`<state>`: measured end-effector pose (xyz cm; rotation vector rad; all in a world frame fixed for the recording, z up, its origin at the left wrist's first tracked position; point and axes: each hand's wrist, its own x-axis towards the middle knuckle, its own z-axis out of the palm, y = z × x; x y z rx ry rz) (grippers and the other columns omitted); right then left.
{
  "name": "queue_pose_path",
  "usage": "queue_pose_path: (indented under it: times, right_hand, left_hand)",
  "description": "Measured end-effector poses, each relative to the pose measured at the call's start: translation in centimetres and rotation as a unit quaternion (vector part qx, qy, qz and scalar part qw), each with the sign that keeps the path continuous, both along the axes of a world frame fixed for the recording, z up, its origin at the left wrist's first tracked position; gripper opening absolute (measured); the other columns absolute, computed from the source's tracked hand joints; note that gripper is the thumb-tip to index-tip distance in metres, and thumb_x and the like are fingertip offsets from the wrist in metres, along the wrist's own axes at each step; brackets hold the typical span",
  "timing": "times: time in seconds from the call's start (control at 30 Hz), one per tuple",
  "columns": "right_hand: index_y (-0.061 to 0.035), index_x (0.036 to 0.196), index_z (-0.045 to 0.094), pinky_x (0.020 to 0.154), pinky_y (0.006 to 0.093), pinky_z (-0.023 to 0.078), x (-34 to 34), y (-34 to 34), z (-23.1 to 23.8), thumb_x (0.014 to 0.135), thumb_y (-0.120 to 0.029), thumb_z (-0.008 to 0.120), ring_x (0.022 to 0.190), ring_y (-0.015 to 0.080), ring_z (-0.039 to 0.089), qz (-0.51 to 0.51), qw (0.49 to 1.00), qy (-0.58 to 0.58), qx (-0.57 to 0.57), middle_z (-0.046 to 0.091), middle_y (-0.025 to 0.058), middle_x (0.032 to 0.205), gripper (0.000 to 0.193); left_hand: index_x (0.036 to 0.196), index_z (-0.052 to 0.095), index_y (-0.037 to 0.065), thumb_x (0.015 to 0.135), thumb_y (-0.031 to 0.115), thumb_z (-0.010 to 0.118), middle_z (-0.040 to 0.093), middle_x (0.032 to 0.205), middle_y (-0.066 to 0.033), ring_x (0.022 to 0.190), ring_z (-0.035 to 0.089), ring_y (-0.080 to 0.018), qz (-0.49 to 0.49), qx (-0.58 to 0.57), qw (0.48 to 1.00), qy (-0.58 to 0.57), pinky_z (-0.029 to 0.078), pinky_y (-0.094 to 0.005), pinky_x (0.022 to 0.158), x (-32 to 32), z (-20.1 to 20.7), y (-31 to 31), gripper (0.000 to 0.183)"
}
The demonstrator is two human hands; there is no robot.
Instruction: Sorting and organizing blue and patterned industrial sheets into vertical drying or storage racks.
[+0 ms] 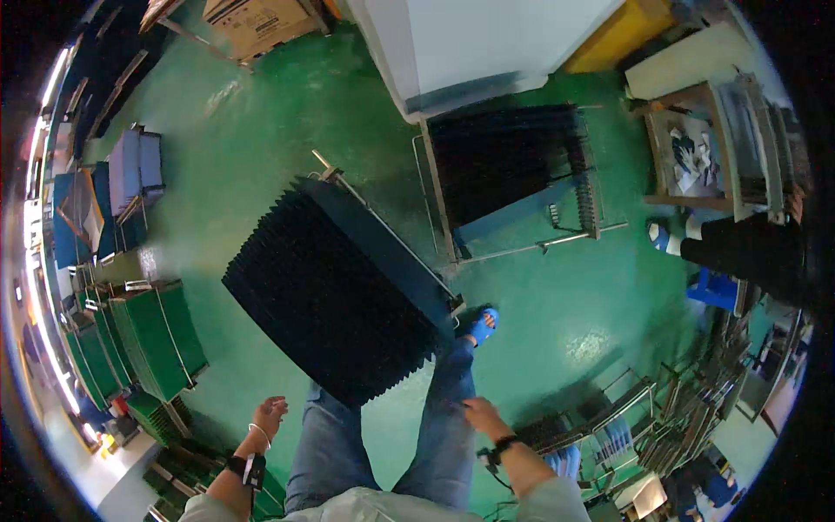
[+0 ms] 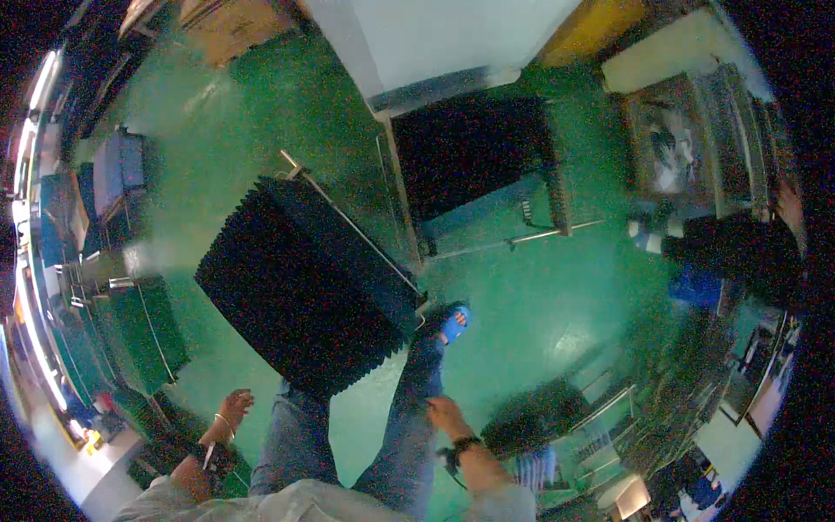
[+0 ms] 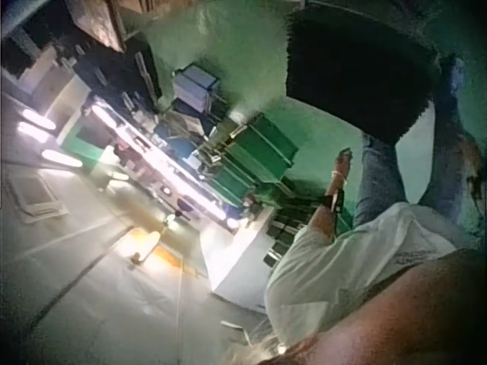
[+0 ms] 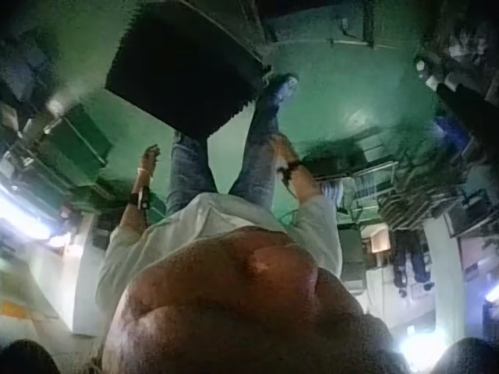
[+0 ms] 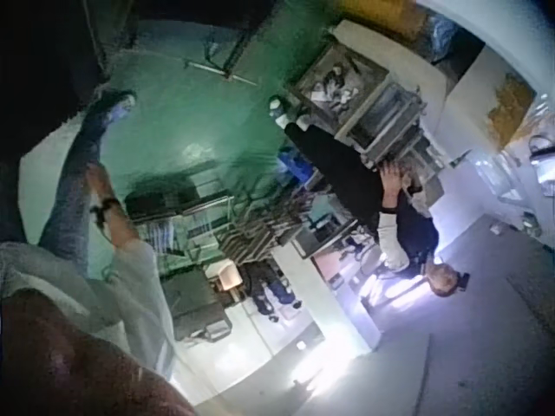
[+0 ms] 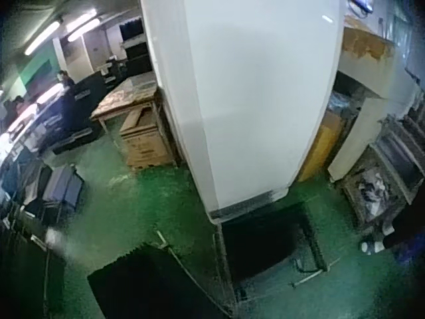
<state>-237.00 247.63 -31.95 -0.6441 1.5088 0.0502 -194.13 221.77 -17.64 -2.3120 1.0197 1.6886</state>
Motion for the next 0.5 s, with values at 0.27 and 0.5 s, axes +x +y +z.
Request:
queue_pose_path:
  times: [0.27,0.5]
  right_hand:
    - [-0.0012,0.086,0.057,0.070,0.0451,0.044,-19.7,-2.0,-4.7,0.079,-0.024,0.057,0.080,0.0351,0.054,0.103,0.842,0.442,-0.293,0.058,0.0168,0.083,0.024]
    - [-0.0034,0.097,0.058,0.083,0.0439,0.039,-21.1,-23.0,-13.8,0.072,-0.028,0.065,0.092,0.0335,0.051,0.119,0.806,0.368,-0.449,0.056,0.0157,0.096,0.035]
  left_hand:
    - [0.103,0.056,0.003,0.087,0.023,0.050,0.063,0.090,-0.0056,0.082,0.060,-0.0148,0.055,0.142,0.987,0.045,0.046,-0.0264,0.066,1.1,-2.6,6.8,0.027]
    - [0.099,0.058,-0.001,0.085,0.017,0.054,0.062,0.086,-0.0065,0.074,0.057,-0.0119,0.019,0.130,0.989,-0.072,0.046,-0.0248,0.068,-4.6,-1.5,8.5,0.023]
